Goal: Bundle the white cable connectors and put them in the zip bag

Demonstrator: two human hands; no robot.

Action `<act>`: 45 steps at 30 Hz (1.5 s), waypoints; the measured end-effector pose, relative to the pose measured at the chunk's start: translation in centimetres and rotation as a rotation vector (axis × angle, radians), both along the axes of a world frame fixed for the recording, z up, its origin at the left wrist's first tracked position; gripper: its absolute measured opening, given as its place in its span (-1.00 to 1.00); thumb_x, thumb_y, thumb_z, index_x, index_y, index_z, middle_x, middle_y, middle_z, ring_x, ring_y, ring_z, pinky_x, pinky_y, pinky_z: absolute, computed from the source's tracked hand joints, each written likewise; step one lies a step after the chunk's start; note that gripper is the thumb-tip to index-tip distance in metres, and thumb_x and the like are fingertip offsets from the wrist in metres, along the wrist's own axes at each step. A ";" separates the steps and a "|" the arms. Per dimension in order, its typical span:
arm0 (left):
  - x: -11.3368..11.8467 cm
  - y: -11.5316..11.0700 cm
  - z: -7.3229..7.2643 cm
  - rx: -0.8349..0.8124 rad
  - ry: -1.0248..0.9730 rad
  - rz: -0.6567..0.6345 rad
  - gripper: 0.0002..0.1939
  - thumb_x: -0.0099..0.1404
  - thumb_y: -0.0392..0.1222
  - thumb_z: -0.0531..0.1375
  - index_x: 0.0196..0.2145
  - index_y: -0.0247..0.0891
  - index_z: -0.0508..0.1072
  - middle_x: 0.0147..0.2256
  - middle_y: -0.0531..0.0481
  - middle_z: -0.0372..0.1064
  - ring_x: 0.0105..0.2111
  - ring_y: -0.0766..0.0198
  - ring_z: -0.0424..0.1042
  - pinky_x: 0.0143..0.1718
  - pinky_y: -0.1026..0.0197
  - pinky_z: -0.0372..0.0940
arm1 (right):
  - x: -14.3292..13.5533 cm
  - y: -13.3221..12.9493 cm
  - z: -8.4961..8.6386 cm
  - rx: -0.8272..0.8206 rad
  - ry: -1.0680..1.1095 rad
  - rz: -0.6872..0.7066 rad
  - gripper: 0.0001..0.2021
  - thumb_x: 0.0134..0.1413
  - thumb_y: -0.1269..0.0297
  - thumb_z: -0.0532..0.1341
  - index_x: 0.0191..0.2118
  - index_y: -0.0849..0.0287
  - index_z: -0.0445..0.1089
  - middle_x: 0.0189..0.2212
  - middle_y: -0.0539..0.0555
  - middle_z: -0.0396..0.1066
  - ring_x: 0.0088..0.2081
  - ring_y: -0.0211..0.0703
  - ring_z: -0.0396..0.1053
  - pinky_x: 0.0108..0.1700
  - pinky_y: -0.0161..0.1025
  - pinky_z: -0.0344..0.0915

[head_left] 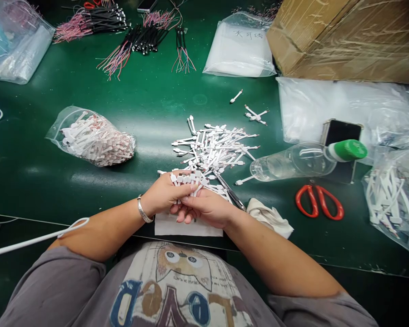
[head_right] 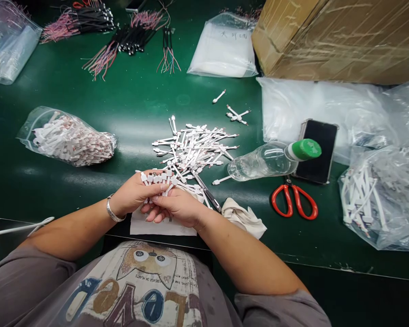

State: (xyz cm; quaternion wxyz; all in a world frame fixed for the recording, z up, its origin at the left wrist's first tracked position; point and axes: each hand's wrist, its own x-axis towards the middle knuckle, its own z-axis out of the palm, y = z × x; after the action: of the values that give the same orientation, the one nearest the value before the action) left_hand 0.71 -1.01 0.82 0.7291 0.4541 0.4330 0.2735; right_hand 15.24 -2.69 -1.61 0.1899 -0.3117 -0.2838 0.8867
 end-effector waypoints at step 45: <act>0.1 -0.9 0.5 -0.066 -0.224 -0.135 -0.56 0.00 -0.17 0.32 -0.17 -0.24 0.29 -0.31 0.01 0.38 -0.40 0.37 0.40 -0.34 0.29 0.29 | 0.2 -0.7 0.5 0.140 -0.049 0.288 -0.67 -0.11 0.06 0.28 -0.44 0.30 0.39 -0.55 0.05 0.39 -0.56 -0.29 0.37 -0.55 -0.36 0.31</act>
State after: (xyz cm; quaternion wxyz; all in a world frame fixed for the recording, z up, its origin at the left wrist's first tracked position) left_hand 0.76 -1.94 1.33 0.8042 0.4246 0.3259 0.2583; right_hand 15.48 -3.39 -1.13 0.0750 -0.2755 -0.3911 0.8749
